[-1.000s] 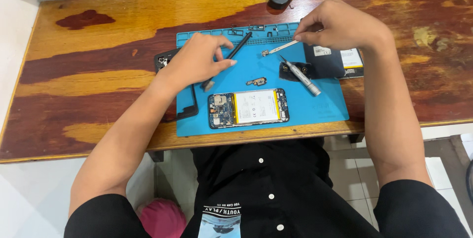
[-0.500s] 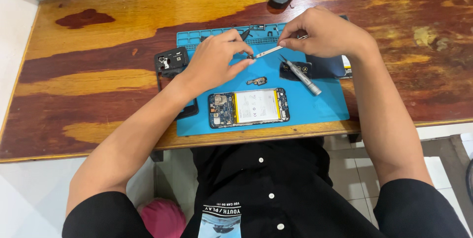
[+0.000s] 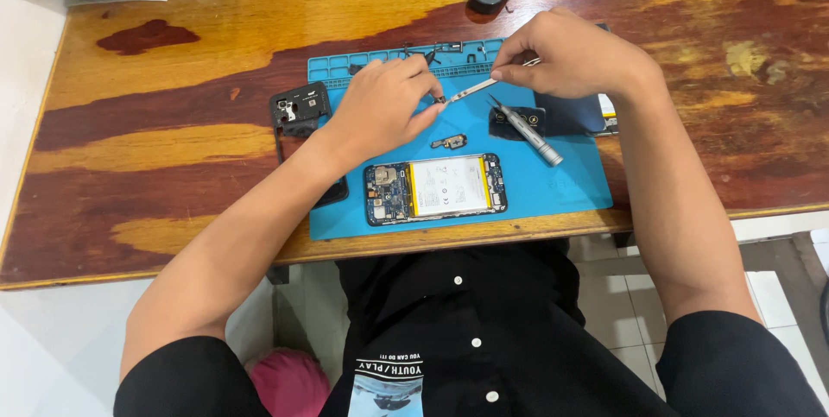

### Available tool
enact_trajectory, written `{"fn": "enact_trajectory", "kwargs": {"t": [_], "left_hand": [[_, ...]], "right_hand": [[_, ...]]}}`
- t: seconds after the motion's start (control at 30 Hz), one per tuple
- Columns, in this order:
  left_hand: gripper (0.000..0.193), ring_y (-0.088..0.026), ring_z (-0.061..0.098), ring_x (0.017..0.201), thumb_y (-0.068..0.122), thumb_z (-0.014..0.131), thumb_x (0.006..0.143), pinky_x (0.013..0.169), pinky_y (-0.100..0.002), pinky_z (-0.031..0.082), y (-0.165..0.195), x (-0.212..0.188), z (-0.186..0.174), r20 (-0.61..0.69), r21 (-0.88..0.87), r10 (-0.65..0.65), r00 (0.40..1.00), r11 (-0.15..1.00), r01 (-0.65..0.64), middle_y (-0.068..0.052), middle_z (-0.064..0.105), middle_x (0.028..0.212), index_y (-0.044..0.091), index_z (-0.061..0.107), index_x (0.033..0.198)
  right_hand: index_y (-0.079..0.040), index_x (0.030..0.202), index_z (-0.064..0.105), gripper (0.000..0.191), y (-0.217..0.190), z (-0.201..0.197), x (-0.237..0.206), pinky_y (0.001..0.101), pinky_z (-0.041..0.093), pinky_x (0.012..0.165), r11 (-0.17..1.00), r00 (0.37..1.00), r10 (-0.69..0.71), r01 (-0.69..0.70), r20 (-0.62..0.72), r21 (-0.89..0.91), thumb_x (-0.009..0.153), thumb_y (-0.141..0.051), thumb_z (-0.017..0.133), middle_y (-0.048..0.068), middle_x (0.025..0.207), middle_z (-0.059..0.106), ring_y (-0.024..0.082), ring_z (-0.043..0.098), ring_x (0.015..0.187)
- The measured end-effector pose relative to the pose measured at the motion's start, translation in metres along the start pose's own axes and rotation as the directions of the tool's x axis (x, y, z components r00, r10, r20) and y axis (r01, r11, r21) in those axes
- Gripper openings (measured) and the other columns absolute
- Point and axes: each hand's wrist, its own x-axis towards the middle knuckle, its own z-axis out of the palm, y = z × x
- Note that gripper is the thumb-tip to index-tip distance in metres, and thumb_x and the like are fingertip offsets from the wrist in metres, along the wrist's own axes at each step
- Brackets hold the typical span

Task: The person repairs a disassembled smartphone on a blue repair mat, using a spudger and tweezers to pry components and lift the battery out of the phone body, then works on the exposed internals with precision tools, moving small parts aside on the mat.

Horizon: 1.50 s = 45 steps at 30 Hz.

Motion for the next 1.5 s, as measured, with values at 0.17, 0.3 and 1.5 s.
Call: {"fn": "enact_trajectory", "kwargs": {"t": [0.17, 0.3, 1.5], "left_hand": [[0.024, -0.027, 0.063, 0.083, 0.032, 0.081, 0.089, 0.074, -0.044, 0.047, 0.0, 0.002, 0.001, 0.004, -0.018, 0.012, 1.0, 1.0, -0.012, -0.005, 0.061, 0.09, 0.01, 0.072, 0.091], [0.023, -0.028, 0.064, 0.077, 0.031, 0.082, 0.089, 0.073, -0.044, 0.049, -0.001, 0.002, -0.002, 0.012, -0.047, -0.032, 0.999, 0.998, 0.032, -0.005, 0.064, 0.087, 0.01, 0.072, 0.09], [0.016, -0.029, 0.067, 0.093, 0.026, 0.077, 0.095, 0.078, -0.043, 0.053, -0.027, -0.011, -0.046, -0.027, 0.031, -0.106, 0.994, 0.994, 0.106, -0.006, 0.07, 0.097, 0.01, 0.076, 0.098]], "right_hand": [[-0.007, 0.101, 0.081, 0.018, -0.001, 0.0, 0.001, 0.0378, 0.054, 0.066, 0.999, 1.0, -0.025, 0.025, -0.015, 0.02, 0.091, -0.02, 0.075, 0.014, 0.083, 0.077, 0.024, 0.07, 0.068], [-0.008, 0.102, 0.081, 0.018, -0.003, -0.001, 0.001, 0.0385, 0.052, 0.062, 0.999, 0.999, 0.042, -0.042, 0.021, 0.019, 0.092, -0.021, 0.074, 0.014, 0.079, 0.076, 0.024, 0.067, 0.063], [-0.006, 0.102, 0.08, 0.015, -0.028, -0.005, -0.005, 0.0307, 0.054, 0.068, 0.958, 0.985, -0.164, 0.147, 0.05, 0.246, 0.09, -0.014, 0.076, 0.006, 0.086, 0.078, 0.015, 0.068, 0.074]]}}
